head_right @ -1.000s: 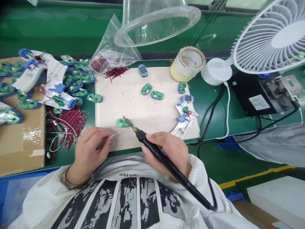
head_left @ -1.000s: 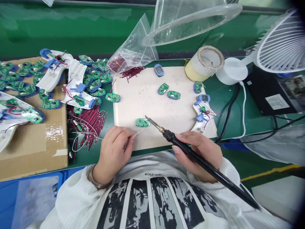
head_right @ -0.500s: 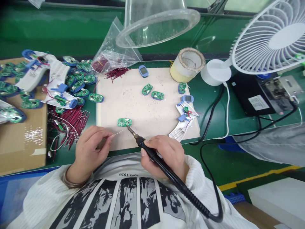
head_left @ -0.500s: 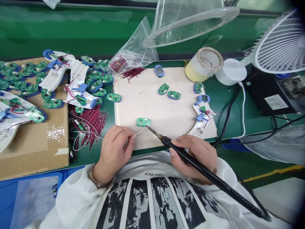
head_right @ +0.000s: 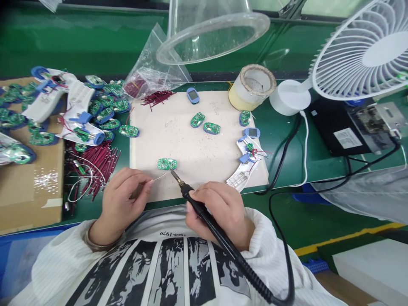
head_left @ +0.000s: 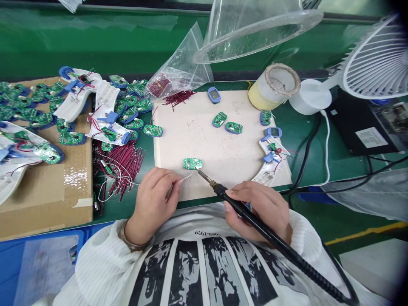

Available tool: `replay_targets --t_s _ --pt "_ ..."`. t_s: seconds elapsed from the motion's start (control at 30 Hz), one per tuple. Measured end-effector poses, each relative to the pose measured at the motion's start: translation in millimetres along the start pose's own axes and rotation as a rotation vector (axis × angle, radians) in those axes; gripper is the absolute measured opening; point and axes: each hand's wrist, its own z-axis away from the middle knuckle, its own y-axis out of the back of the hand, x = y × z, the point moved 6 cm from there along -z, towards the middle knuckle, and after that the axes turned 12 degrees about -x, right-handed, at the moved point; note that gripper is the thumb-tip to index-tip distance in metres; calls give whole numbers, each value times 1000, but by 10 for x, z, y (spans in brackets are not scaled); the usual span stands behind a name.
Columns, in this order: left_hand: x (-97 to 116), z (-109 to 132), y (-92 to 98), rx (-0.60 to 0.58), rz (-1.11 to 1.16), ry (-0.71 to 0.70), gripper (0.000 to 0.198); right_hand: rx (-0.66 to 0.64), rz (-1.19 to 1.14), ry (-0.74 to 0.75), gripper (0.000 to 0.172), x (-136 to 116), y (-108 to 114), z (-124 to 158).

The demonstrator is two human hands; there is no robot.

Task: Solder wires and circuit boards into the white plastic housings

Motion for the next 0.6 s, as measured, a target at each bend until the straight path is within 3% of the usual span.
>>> replay_targets --t_s 0.6 --pt "23 0 -25 -5 -18 -10 5 16 25 19 19 -55 68 12"
